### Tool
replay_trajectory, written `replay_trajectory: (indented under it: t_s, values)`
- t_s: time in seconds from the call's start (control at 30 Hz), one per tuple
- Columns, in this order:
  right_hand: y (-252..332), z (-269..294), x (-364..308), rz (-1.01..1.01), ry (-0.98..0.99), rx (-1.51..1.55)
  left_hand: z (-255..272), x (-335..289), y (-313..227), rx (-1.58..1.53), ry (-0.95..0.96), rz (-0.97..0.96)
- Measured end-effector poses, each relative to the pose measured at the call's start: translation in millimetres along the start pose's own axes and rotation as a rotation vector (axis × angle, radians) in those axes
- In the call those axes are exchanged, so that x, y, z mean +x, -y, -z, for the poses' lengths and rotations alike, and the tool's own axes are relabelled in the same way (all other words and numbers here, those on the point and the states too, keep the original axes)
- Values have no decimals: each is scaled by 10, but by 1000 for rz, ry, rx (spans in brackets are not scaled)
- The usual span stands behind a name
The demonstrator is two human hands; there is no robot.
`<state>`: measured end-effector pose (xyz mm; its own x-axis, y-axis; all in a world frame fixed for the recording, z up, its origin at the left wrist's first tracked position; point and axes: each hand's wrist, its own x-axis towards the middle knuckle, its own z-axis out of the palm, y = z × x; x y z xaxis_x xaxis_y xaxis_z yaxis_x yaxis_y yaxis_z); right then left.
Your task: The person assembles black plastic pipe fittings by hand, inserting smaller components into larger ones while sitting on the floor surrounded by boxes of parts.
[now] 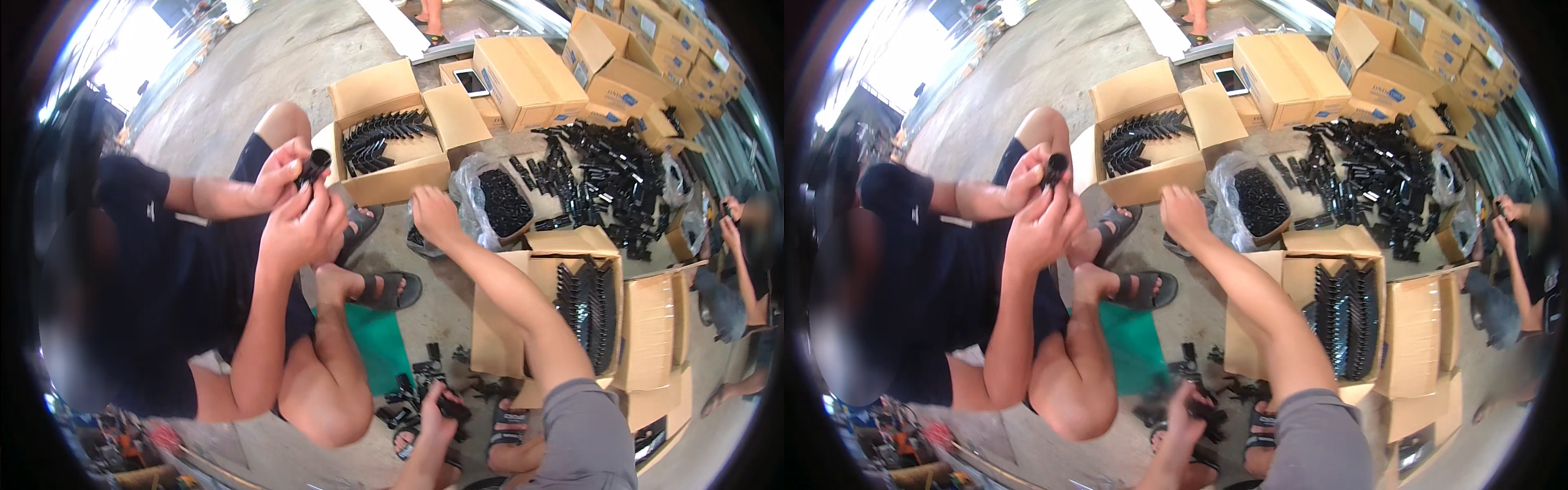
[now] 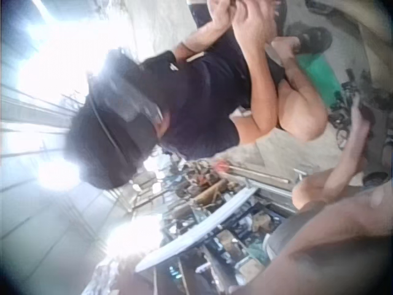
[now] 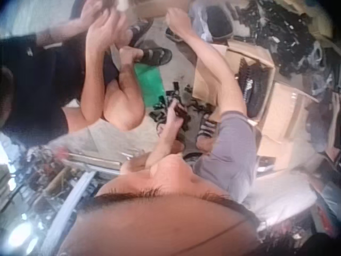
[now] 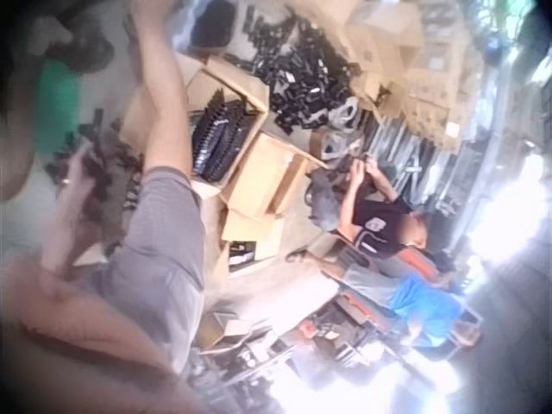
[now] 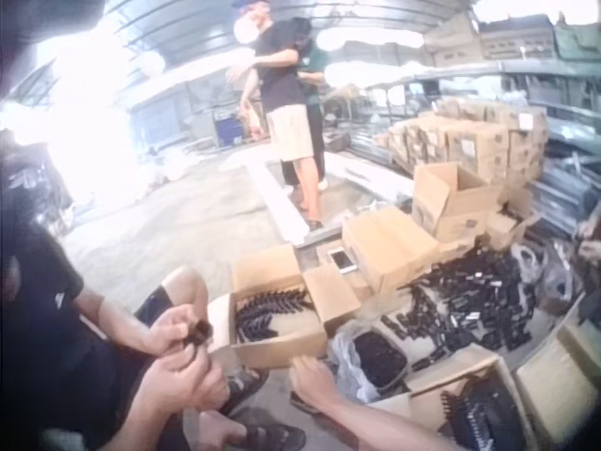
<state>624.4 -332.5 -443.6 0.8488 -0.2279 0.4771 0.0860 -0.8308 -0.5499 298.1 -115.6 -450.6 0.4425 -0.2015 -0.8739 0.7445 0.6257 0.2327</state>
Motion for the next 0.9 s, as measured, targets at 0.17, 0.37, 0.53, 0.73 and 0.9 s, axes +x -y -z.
replay_trajectory:
  t_s: [0.17, 0.37, 0.53, 0.73, 0.9]
  values:
    - [-262, -1005, 1051, -96, 83, -155, 998, -257, 125, 114, 51, 211]
    - [-315, -1379, 1347, -378, 346, -253, 784, -627, -167, 268, -98, 253]
    - [-357, -1446, 1573, -546, 368, -246, 666, -496, -317, 319, -90, 262]
    - [-497, -1438, 1539, -526, 142, -149, 576, -458, -353, 378, -47, 254]
    - [-434, -865, 1003, -341, -54, 359, 578, -494, -356, 390, -7, 212]
